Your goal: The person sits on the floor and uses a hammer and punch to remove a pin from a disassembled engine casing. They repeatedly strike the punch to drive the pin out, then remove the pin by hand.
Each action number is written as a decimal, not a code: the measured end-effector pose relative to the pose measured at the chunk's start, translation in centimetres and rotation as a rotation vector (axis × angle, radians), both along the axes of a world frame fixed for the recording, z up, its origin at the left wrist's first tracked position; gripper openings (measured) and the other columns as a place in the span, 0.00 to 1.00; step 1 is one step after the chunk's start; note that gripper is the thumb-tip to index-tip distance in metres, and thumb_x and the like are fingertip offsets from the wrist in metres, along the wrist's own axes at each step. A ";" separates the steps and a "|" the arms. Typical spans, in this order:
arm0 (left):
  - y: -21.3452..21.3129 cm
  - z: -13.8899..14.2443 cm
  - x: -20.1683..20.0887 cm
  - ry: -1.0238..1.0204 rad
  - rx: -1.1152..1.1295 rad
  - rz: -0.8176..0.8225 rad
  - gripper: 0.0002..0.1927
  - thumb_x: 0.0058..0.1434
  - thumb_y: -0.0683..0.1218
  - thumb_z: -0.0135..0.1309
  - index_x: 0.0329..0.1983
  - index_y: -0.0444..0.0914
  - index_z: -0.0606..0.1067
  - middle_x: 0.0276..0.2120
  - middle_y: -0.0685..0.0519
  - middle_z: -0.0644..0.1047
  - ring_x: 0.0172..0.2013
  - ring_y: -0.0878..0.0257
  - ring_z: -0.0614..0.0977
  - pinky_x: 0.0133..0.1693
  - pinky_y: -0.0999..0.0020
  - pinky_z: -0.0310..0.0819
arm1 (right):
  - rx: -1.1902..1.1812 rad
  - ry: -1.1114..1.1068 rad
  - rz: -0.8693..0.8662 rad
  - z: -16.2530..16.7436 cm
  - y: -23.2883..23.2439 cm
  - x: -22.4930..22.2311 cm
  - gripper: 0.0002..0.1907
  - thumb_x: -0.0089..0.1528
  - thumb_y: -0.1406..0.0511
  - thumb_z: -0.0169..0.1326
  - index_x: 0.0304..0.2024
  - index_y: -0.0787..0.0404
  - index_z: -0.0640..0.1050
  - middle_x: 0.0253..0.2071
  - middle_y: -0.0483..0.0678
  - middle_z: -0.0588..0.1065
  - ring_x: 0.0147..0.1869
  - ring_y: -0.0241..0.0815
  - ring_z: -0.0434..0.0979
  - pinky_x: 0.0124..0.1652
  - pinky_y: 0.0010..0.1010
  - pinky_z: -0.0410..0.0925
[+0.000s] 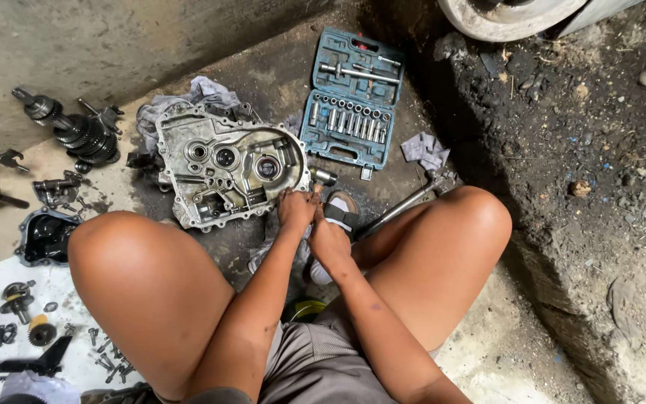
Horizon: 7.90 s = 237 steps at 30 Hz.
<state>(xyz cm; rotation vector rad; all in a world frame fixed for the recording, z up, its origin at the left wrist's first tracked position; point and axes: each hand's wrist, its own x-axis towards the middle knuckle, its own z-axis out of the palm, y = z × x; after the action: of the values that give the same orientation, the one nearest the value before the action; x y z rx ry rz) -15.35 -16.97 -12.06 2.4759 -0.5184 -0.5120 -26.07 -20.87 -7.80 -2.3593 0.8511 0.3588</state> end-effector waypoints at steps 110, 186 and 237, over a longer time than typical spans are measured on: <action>2.0 0.6 -0.5 0.062 0.016 -0.123 0.18 0.57 0.60 0.58 0.40 0.46 0.86 0.63 0.32 0.69 0.63 0.37 0.69 0.63 0.54 0.64 | 0.039 -0.018 -0.015 0.4 1.3 -1.9 0.29 0.63 0.66 0.47 0.69 0.58 0.65 0.33 0.69 0.77 0.38 0.70 0.80 0.42 0.60 0.70; 1.1 -0.3 0.0 0.200 0.045 -0.017 0.19 0.65 0.62 0.50 0.51 0.52 0.83 0.67 0.37 0.68 0.67 0.37 0.66 0.68 0.52 0.60 | 0.017 -0.062 -0.035 -0.6 1.2 -0.4 0.37 0.58 0.69 0.48 0.71 0.63 0.61 0.32 0.69 0.78 0.36 0.69 0.80 0.39 0.58 0.71; 1.9 -1.1 0.3 0.338 -0.062 0.104 0.22 0.63 0.63 0.51 0.47 0.44 0.83 0.55 0.42 0.80 0.56 0.44 0.80 0.60 0.54 0.73 | -0.005 -0.064 0.046 -0.3 1.0 0.0 0.37 0.60 0.69 0.47 0.73 0.58 0.59 0.31 0.69 0.78 0.35 0.69 0.80 0.38 0.59 0.71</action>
<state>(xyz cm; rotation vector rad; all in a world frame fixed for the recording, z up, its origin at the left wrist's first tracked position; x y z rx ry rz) -15.02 -15.11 -13.20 2.2782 -0.2643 -0.8378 -26.09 -19.91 -8.10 -2.3849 0.7704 0.2980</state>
